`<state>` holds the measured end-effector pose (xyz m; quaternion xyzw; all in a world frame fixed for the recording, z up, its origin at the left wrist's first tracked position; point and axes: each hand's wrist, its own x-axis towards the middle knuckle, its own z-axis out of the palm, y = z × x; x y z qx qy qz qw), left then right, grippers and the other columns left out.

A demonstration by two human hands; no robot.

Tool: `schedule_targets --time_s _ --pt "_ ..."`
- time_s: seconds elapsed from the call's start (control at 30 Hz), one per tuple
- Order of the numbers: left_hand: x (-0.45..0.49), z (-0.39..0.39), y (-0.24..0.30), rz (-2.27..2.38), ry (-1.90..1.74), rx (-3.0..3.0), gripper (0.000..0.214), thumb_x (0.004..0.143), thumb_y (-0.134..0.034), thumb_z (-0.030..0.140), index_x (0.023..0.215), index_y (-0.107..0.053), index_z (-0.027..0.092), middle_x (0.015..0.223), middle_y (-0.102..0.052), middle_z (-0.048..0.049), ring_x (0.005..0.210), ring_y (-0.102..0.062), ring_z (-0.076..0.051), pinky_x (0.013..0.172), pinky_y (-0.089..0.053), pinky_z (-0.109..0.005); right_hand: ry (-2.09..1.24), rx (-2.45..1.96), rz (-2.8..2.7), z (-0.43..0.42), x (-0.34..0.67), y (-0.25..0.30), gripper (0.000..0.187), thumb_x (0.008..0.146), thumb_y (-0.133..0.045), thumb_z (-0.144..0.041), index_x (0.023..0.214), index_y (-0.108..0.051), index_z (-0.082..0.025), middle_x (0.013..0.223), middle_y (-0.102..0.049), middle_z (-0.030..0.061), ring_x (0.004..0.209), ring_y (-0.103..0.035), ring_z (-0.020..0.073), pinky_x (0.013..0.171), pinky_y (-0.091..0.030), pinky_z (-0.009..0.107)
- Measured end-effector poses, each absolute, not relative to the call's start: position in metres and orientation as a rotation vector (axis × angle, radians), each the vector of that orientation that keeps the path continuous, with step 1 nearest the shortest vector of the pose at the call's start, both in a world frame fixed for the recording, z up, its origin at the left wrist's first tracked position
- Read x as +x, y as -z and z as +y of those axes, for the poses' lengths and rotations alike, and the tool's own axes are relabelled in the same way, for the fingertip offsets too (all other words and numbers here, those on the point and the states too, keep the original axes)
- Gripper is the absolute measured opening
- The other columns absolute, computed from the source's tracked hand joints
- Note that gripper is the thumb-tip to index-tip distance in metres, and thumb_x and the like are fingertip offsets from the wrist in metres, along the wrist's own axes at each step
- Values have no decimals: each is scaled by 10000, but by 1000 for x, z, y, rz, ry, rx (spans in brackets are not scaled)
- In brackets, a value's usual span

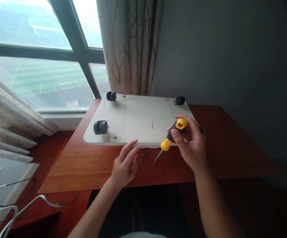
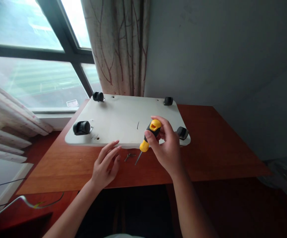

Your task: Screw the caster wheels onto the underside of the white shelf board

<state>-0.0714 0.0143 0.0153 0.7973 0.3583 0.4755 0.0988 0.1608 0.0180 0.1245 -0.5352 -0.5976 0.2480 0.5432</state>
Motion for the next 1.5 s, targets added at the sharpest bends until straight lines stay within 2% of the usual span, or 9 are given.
schedule_targets --time_s 0.2,0.33,0.43,0.57,0.67,0.87,1.03,1.3,1.5 --pt "-67 1 -32 1035 -1344 2057 364 949 -596 141 1305 -586 214 1148 -684 -97 772 -670 -126 670 -577 -223 -736 -1221 -1588 9 138 -117 488 863 -705 -478 1314 -531 -417 970 -683 -1 790 -682 222 664 -587 360" --pt "-62 -6 -52 1065 -1241 1987 499 892 -705 246 1360 -537 192 972 -721 -47 707 -659 -124 650 -562 -207 -794 -1126 -1785 7 118 -121 483 854 -711 -504 1303 -536 -476 1053 -684 -23 753 -658 192 697 -593 356" --pt "-64 -9 -63 1171 -1298 1938 385 887 -688 227 1261 -612 175 850 -711 -18 665 -643 -116 612 -532 -184 -844 -1024 -1873 7 112 -126 497 856 -702 -530 1320 -525 -499 1188 -661 -21 877 -677 209 761 -601 374" --pt "-78 -11 -69 1201 -1373 1758 289 865 -720 215 1144 -660 170 819 -706 -21 580 -587 -99 565 -523 -190 -839 -1133 -1926 6 118 -120 271 971 -577 -442 1228 -614 -368 1105 -706 4 845 -692 189 738 -578 336" --pt "-94 -12 -74 1221 -1437 1639 207 852 -738 211 1047 -677 176 878 -725 -39 605 -602 -110 614 -566 -224 -623 -1390 -2176 4 121 -98 171 1003 -526 -329 1036 -685 -274 970 -751 38 894 -714 233 785 -549 363" --pt "-116 -12 -88 1287 -1568 1464 191 819 -775 226 991 -698 195 907 -747 -48 817 -717 -201 705 -602 -273 -340 -1700 -2453 3 112 -47 260 1011 -500 -238 1215 -662 -235 1100 -751 82 913 -738 236 701 -533 306" --pt "-126 -15 -94 1340 -1665 1368 258 798 -799 227 1037 -704 200 893 -754 -54 786 -708 -203 726 -608 -309 -236 -1617 -2409 5 114 -26 272 1014 -474 -198 1135 -714 -237 1066 -753 69 893 -730 217 696 -523 285" --pt "-135 -22 -90 1417 -1697 1262 274 801 -805 268 1047 -713 193 878 -754 -61 712 -679 -182 679 -598 -296 -699 -1307 -1806 2 106 -57 85 908 -641 -197 915 -725 -188 773 -727 7 659 -649 131 625 -480 225" --pt "-135 -25 -91 1443 -1708 1242 363 784 -820 283 1113 -695 195 888 -764 -64 746 -707 -198 648 -581 -280 -999 -1094 -1704 24 69 -112 115 896 -667 -266 935 -736 -183 708 -664 -18 617 -576 105 599 -451 211"
